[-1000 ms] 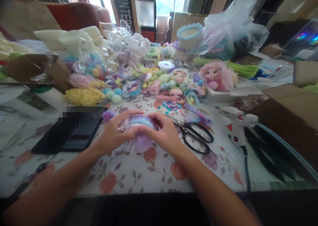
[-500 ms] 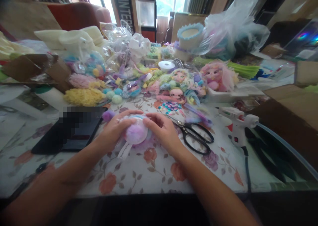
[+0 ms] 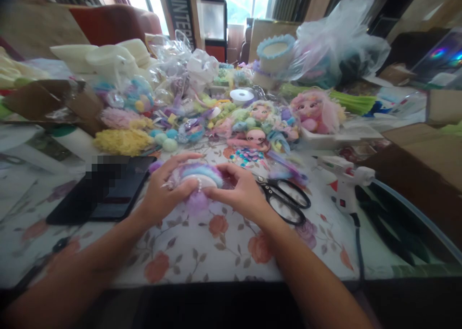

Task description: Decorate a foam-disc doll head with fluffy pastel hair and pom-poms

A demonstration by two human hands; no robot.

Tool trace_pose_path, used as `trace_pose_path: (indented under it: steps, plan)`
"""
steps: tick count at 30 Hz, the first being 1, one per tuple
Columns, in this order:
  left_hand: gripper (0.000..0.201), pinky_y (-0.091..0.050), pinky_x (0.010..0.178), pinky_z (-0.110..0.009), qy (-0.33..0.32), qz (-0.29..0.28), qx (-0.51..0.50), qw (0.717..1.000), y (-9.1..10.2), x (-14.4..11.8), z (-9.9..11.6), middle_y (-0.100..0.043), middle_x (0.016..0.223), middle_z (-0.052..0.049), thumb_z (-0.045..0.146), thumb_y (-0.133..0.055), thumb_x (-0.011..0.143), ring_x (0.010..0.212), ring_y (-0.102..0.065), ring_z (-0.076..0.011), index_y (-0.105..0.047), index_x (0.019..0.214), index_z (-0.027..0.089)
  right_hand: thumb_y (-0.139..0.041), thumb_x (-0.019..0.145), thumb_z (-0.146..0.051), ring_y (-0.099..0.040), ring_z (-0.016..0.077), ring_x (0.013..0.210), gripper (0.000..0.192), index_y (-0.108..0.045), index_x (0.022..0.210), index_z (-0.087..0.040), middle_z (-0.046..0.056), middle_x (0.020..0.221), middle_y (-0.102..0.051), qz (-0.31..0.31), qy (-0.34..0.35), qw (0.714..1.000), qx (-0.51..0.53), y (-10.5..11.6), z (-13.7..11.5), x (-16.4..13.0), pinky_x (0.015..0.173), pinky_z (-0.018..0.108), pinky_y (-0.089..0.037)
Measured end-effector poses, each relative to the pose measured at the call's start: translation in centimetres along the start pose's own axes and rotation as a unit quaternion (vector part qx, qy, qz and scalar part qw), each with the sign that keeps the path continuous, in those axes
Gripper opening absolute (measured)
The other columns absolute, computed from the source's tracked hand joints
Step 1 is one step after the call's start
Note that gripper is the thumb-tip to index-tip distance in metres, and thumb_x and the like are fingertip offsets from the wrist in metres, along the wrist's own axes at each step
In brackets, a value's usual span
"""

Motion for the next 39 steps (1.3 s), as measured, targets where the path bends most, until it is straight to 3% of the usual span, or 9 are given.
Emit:
trace_pose_path:
  steps: [6, 22, 28, 39]
  plan:
    - [0.044, -0.052, 0.094, -0.033, 0.017, -0.006, 0.003, 1.0, 0.0, 0.2, -0.2, -0.07, 0.124, -0.005, 0.029, -0.065, 0.077, 0.113, -0.064, -0.0241, -0.066, 0.119, 0.019, -0.085, 0.064, -0.039, -0.064, 0.0253, 0.092, 0.044, -0.069, 0.102, -0.022, 0.004, 0.098, -0.07, -0.008, 0.023, 0.997, -0.067, 0.2, -0.8, -0.1, 0.083, 0.04, -0.052]
    - [0.042, -0.054, 0.081, -0.033, 0.057, -0.058, -0.089, 0.993, -1.0, 0.2, -1.0, -0.07, 0.118, -0.005, 0.03, -0.065, 0.078, 0.096, -0.067, -0.0224, -0.063, 0.12, 0.022, -0.084, 0.063, -0.037, -0.062, 0.0227, 0.085, 0.04, -0.069, 0.097, -0.021, 0.003, 0.092, -0.068, 0.005, 0.029, 0.996, -0.08, 0.1, -0.8, -0.1, 0.077, 0.036, -0.05]
    - [0.041, -0.053, 0.088, -0.033, 0.052, -0.062, -0.102, 0.991, -1.1, 0.2, -0.8, -0.068, 0.123, -0.005, 0.029, -0.066, 0.078, 0.101, -0.067, -0.0224, -0.064, 0.118, 0.022, -0.084, 0.062, -0.038, -0.062, 0.024, 0.084, 0.042, -0.068, 0.097, -0.02, 0.005, 0.091, -0.068, 0.006, 0.021, 0.996, -0.085, 0.1, -0.8, -0.3, 0.076, 0.037, -0.051]
    - [0.041, -0.052, 0.084, -0.032, 0.063, -0.062, -0.109, 0.99, -1.2, 0.1, -1.1, -0.069, 0.115, -0.004, 0.031, -0.066, 0.079, 0.094, -0.065, -0.0209, -0.063, 0.119, 0.022, -0.085, 0.062, -0.037, -0.061, 0.0232, 0.084, 0.041, -0.069, 0.096, -0.021, 0.004, 0.091, -0.068, 0.008, 0.03, 0.995, -0.091, 0.2, -1.0, -0.3, 0.076, 0.036, -0.051]
Point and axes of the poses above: each hand's wrist, its own x-axis towards the middle knuckle, its own y-axis out of the back of the hand, z = x × y, the point moved 10 cm from there along x, towards the middle knuckle
